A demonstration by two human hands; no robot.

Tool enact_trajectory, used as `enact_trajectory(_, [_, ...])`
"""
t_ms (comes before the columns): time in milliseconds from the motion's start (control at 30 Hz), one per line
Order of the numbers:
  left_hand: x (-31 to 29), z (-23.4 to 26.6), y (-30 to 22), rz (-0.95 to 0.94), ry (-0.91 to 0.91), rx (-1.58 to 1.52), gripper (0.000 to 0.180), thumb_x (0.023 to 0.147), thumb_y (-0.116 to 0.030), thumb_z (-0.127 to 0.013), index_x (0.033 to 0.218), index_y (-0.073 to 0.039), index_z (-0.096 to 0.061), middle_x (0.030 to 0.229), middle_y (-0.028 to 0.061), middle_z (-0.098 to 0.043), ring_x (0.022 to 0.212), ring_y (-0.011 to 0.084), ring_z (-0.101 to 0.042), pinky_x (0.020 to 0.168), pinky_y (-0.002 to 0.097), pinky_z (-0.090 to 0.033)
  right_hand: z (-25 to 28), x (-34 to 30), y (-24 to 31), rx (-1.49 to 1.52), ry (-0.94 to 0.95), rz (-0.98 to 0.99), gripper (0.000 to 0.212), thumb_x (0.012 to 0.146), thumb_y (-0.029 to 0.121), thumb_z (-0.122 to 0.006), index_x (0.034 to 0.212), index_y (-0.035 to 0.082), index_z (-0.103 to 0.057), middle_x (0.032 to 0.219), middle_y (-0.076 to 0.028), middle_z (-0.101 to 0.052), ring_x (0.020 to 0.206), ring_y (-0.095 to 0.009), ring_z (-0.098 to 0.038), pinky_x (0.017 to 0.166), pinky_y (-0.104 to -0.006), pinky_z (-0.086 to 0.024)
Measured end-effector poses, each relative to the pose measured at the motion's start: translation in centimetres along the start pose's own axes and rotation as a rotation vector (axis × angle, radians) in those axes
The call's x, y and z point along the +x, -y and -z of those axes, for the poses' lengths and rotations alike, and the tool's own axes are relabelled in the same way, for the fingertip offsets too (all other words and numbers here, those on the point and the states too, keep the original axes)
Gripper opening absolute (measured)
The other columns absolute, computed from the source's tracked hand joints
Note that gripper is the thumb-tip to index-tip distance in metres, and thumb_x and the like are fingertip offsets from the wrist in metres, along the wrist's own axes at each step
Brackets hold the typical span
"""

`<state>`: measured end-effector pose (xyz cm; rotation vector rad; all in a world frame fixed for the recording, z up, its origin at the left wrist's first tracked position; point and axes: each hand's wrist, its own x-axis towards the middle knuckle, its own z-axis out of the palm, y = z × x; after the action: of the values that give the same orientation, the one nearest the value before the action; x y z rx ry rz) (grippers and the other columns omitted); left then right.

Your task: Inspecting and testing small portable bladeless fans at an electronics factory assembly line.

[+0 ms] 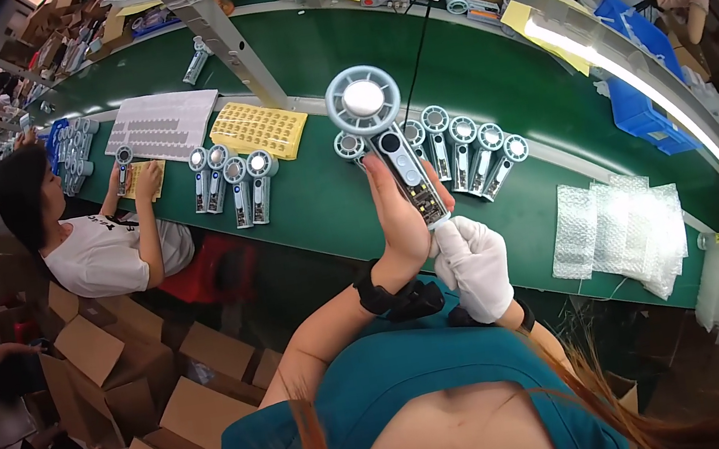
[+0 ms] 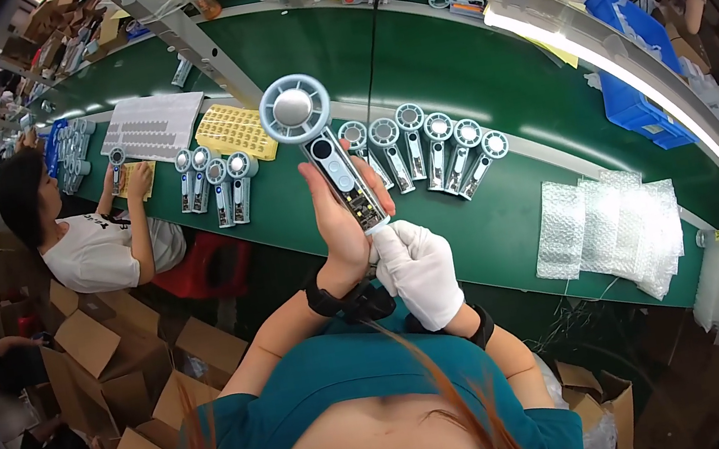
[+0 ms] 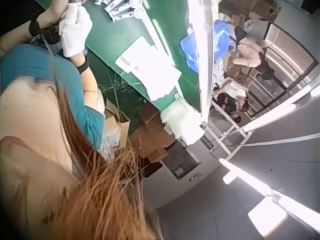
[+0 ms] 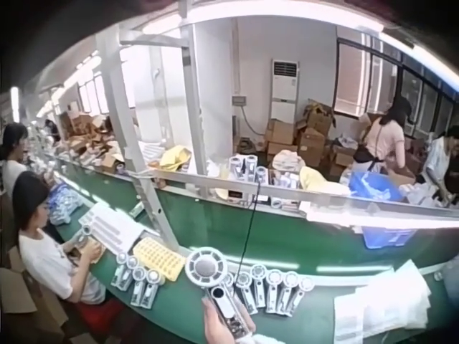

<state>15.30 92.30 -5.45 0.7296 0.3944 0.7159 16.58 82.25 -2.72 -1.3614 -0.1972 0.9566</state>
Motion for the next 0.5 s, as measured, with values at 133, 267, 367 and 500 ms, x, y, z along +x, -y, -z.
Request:
enact_trajectory(133, [-0.2, -0.8, -0.2, -0.051, 0.051, 0.121, 0.056, 0.088, -0.055, -0.019, 0.108, -0.006, -0.037, 0.067, 0.0054, -0.048, 0.046, 0.0122, -0.048, 0.041, 0.0231, -0.04, 0.8, 0.4, -0.7, 0.063, 0.066, 0.068, 0.026, 0.09, 0.017, -0.045, 0.07, 0.002, -0.05, 0.045, 0.002, -0.042, 0.038, -0.005, -0.032, 0.039, -0.0196, -0.025])
enact_trajectory(267, [-0.7, -1.1, -0.5, -0.162, 0.141, 0.18, 0.053, 0.088, -0.051, -0.027, 0.11, -0.004, -0.037, 0.073, 0.0067, -0.05, 0.053, 0.0136, -0.052, 0.045, 0.0234, -0.043, 1.6, 0.3, -1.3, 0.143, 0.083, 0.072, 0.027, 0.089, 0.019, -0.049, 0.068, 0.003, -0.05, 0.049, 0.002, -0.043, 0.04, -0.004, -0.034, 0.04, -0.0186, -0.025])
enact_trajectory(367, [-0.1, -0.4, -1.5, -0.254, 0.223, 0.266, 0.05, 0.087, -0.046, -0.038, 0.114, -0.005, -0.032, 0.082, 0.0088, -0.051, 0.061, 0.0156, -0.055, 0.05, 0.0234, -0.046, 2.7, 0.4, -0.9, 0.192, 0.198, 0.092, 0.028, 0.089, 0.022, -0.048, 0.069, 0.003, -0.05, 0.052, 0.002, -0.043, 0.042, -0.004, -0.033, 0.041, -0.018, -0.024])
enact_trajectory(500, [1.6, 0.4, -4.0, -0.318, 0.328, 0.292, 0.064, 0.08, -0.036, -0.058, 0.122, -0.009, -0.019, 0.098, 0.0125, -0.05, 0.076, 0.0203, -0.058, 0.057, 0.0248, -0.049, 3.7, 0.3, -0.3, 0.214, 0.283, 0.12, 0.028, 0.088, 0.024, -0.051, 0.07, 0.002, -0.052, 0.053, 0.002, -0.044, 0.044, -0.004, -0.032, 0.041, -0.0179, -0.024])
